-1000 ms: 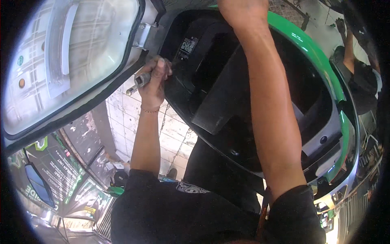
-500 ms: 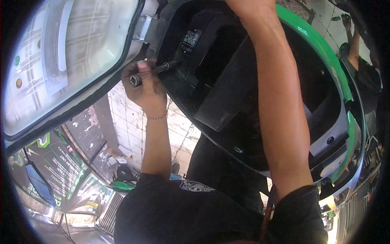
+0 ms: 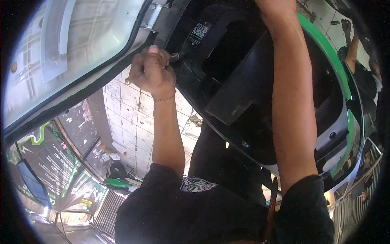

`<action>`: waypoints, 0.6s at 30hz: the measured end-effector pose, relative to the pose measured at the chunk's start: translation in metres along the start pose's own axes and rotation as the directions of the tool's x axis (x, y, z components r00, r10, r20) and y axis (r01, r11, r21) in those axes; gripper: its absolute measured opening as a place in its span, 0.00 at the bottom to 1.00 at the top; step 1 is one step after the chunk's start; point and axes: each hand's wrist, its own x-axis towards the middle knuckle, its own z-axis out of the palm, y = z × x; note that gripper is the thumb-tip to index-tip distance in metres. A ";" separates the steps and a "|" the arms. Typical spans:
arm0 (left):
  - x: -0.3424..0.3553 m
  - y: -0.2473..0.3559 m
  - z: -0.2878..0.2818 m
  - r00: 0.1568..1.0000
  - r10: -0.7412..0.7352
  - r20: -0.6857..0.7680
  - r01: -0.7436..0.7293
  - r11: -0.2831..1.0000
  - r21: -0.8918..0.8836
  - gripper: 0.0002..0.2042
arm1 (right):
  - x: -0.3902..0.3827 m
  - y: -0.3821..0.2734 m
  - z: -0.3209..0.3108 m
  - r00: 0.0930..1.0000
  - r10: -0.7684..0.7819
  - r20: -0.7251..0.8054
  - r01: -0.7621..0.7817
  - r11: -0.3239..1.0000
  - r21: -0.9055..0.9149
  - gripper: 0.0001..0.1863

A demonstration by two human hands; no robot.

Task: The person uses a screwdriver to loosen and remove screws from a black plastic component on a green scooter, lifts and sets aside the component, and then uses a socket tool to remove several bolts from the scooter's internal frame.

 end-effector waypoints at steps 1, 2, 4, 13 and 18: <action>0.000 -0.001 -0.004 0.999 -0.005 0.040 0.004 1.000 0.001 0.16 | -0.002 -0.003 0.001 0.999 0.015 0.034 -0.017 0.998 0.065 0.19; 0.001 0.003 0.001 0.998 -0.015 0.065 0.013 0.999 0.030 0.17 | -0.004 -0.006 -0.002 0.997 0.031 0.066 -0.039 0.991 0.124 0.18; 0.005 0.001 -0.010 0.985 -0.031 0.171 0.028 0.999 0.020 0.17 | -0.004 -0.004 -0.001 0.996 0.093 0.002 -0.091 0.973 0.210 0.18; 0.049 0.000 -0.042 0.722 -0.090 0.686 0.184 0.981 -0.066 0.19 | 0.015 0.023 0.007 0.983 0.170 0.064 -0.176 0.809 0.560 0.10; 0.040 0.007 -0.027 0.783 -0.160 0.601 0.073 0.983 0.168 0.13 | 0.013 0.014 -0.004 0.992 0.103 -0.077 -0.041 0.822 0.568 0.08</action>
